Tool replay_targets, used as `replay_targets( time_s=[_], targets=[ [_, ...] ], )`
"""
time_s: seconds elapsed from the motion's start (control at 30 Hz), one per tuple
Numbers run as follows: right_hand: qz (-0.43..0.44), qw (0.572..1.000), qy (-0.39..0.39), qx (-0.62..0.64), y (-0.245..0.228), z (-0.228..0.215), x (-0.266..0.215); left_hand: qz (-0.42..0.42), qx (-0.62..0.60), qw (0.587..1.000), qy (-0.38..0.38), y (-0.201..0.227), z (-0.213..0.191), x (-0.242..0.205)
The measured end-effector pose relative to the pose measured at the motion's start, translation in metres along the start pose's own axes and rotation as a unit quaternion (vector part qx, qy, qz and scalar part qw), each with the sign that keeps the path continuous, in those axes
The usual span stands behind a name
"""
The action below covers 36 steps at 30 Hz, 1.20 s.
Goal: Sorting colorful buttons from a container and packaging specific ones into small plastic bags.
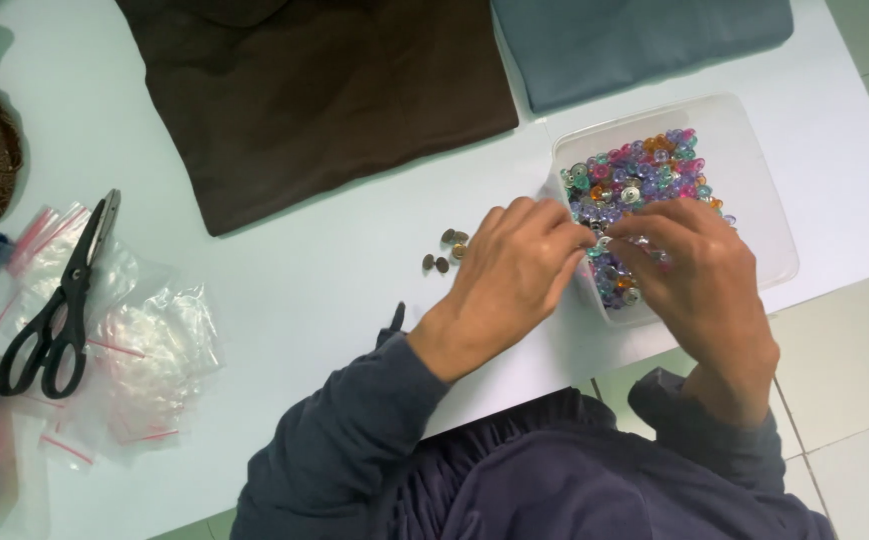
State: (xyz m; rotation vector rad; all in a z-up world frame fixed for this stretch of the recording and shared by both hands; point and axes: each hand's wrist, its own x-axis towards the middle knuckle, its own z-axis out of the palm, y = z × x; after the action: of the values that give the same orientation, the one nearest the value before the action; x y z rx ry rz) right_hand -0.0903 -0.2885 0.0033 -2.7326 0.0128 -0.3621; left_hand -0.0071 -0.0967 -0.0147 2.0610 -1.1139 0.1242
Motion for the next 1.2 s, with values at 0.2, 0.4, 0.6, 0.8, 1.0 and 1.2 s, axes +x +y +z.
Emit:
replay_targets(
  time_s=[0.2, 0.4, 0.6, 0.8, 1.0, 1.2],
  targets=[
    [0.09, 0.981, -0.144, -0.091, 0.04, 0.011, 0.0, 0.042, 0.226, 0.971, -0.069, 0.003, 0.083, 0.035],
    [0.099, 0.988, -0.119, -0.027, 0.049, 0.011, -0.002, 0.031, 0.246, 0.958, -0.145, -0.003, 0.109, 0.047],
    [0.087, 0.988, -0.127, -0.021, 0.055, 0.009, -0.007, 0.023, 0.24, 0.959, -0.152, -0.007, 0.11, 0.049],
    [0.056, 0.987, -0.144, -0.051, 0.061, 0.011, -0.007, 0.001, 0.25, 0.953, -0.172, -0.006, 0.114, 0.055],
    [0.106, 0.979, -0.135, -0.109, 0.066, 0.02, -0.009, 0.034, 0.159, 0.981, -0.109, -0.008, 0.105, 0.061],
    [0.083, 0.996, -0.026, -0.026, 0.065, 0.016, -0.013, 0.019, 0.114, 0.986, -0.117, -0.012, 0.1, 0.065]
  ],
)
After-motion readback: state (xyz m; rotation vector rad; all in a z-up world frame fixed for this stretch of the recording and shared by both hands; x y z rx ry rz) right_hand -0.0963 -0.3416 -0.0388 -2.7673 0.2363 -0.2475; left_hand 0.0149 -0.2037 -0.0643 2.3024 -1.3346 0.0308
